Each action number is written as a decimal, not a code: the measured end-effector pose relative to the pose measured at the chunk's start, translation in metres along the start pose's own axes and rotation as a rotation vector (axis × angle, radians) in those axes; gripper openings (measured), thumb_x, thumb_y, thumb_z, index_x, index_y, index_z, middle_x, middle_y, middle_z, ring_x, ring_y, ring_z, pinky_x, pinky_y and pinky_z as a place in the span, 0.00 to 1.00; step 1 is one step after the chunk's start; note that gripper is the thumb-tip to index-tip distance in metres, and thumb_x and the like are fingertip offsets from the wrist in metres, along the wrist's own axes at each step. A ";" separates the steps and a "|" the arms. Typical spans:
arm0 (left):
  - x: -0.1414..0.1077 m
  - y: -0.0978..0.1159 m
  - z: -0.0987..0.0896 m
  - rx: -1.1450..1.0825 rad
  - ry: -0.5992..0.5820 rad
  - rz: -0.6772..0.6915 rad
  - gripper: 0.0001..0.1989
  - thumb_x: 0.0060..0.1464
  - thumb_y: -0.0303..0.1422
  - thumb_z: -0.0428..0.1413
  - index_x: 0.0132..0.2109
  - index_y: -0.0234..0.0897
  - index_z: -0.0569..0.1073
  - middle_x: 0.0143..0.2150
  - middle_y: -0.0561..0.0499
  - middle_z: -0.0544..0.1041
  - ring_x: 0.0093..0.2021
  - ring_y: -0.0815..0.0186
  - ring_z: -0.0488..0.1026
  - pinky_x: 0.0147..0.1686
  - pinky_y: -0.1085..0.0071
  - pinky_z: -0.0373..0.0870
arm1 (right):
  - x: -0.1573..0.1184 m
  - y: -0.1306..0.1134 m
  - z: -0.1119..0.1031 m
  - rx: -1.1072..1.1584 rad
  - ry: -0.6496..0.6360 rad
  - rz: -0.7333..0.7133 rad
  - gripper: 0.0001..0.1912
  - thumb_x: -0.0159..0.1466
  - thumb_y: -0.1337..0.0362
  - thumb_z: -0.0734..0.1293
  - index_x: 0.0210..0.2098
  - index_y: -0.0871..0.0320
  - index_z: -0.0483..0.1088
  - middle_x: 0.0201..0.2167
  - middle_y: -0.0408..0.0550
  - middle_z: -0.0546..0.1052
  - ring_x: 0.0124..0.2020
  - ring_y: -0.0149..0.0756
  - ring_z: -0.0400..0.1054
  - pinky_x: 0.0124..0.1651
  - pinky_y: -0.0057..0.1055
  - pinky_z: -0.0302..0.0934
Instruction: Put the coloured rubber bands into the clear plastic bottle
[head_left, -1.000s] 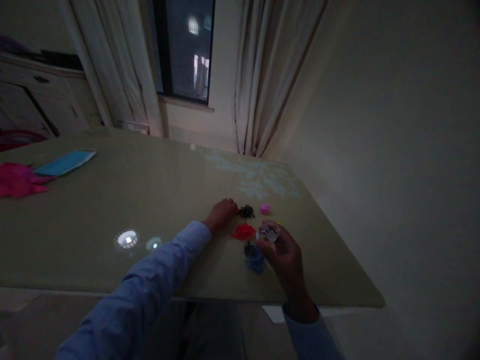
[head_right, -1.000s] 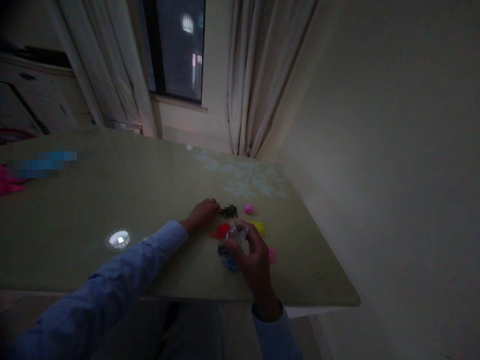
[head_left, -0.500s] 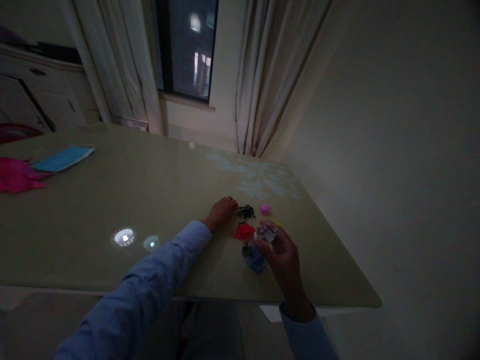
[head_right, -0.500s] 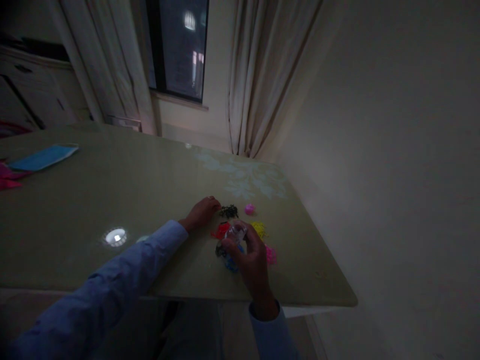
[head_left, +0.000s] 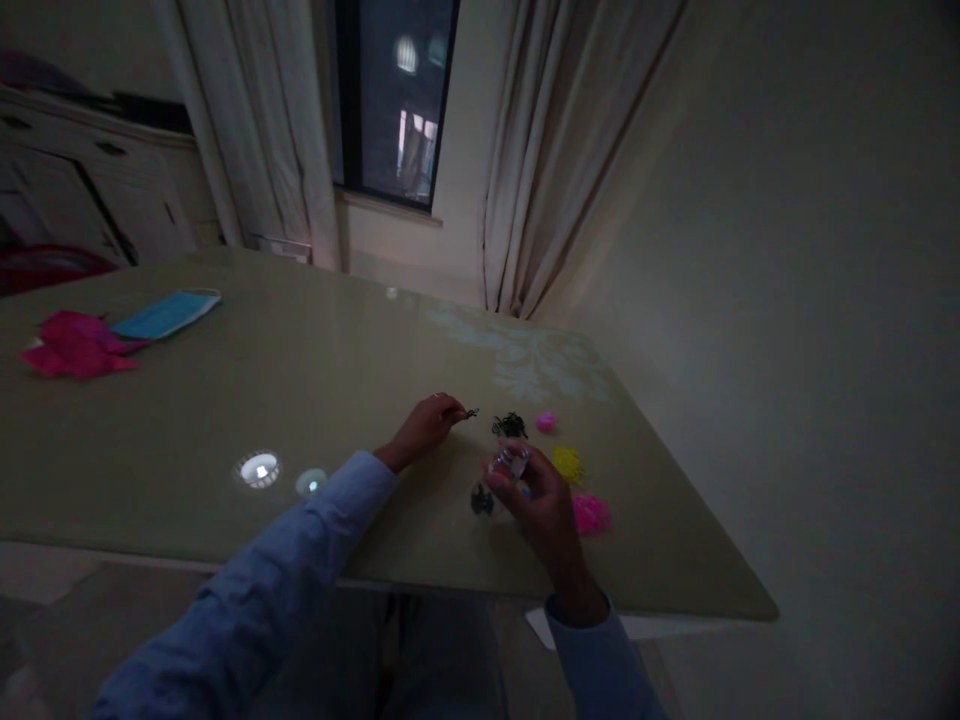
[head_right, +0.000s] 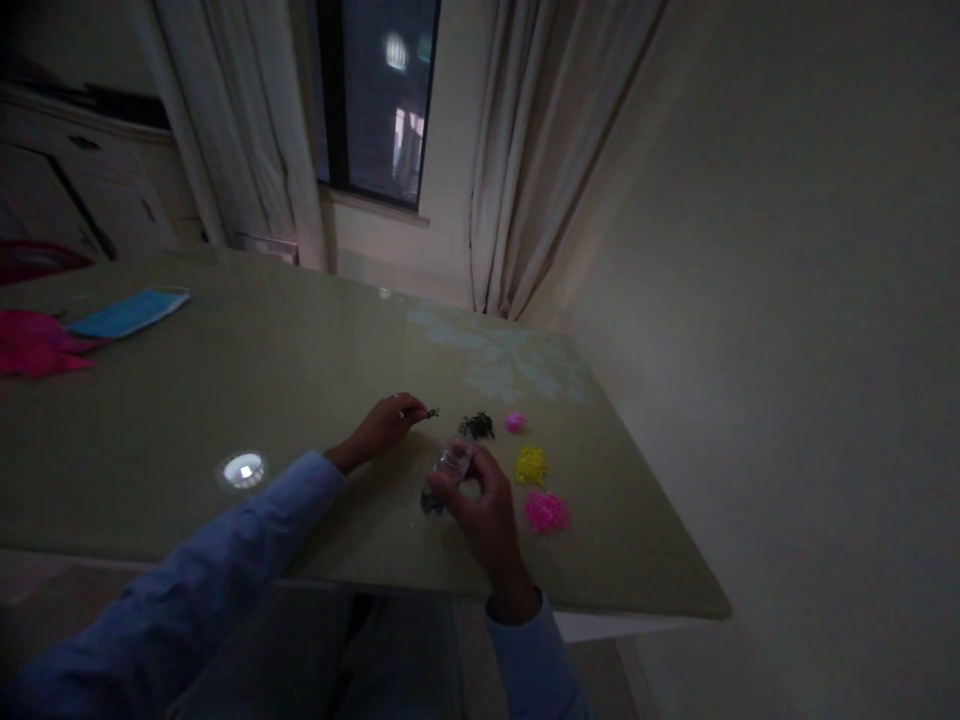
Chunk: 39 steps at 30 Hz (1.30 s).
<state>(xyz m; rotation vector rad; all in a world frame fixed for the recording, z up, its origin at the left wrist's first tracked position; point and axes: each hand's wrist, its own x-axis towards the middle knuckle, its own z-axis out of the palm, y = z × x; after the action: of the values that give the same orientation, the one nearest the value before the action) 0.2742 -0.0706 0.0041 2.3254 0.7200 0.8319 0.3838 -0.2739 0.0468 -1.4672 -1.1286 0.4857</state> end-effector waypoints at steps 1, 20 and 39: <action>-0.004 0.000 -0.006 -0.014 0.006 0.002 0.08 0.60 0.30 0.54 0.38 0.34 0.77 0.36 0.47 0.79 0.36 0.65 0.74 0.40 0.69 0.69 | 0.001 -0.001 0.005 -0.009 -0.002 -0.002 0.22 0.56 0.56 0.74 0.48 0.57 0.74 0.41 0.51 0.79 0.40 0.41 0.75 0.44 0.37 0.70; -0.089 0.040 -0.127 0.281 0.140 0.063 0.09 0.64 0.25 0.49 0.38 0.36 0.74 0.37 0.49 0.76 0.36 0.66 0.72 0.37 0.70 0.66 | 0.030 -0.004 0.096 -0.372 -0.072 -0.446 0.18 0.62 0.59 0.73 0.50 0.54 0.72 0.44 0.52 0.77 0.47 0.44 0.69 0.50 0.41 0.64; -0.089 0.067 -0.130 0.562 -0.173 0.266 0.08 0.61 0.22 0.51 0.40 0.34 0.74 0.36 0.47 0.73 0.36 0.64 0.71 0.36 0.69 0.69 | 0.026 -0.006 0.098 -0.421 -0.115 -0.471 0.17 0.65 0.55 0.69 0.51 0.52 0.73 0.44 0.52 0.77 0.46 0.45 0.69 0.49 0.42 0.65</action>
<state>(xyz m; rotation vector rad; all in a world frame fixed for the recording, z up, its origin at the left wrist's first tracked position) 0.1453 -0.1324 0.0974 3.0051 0.6350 0.5723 0.3134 -0.2013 0.0357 -1.4680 -1.6851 -0.0023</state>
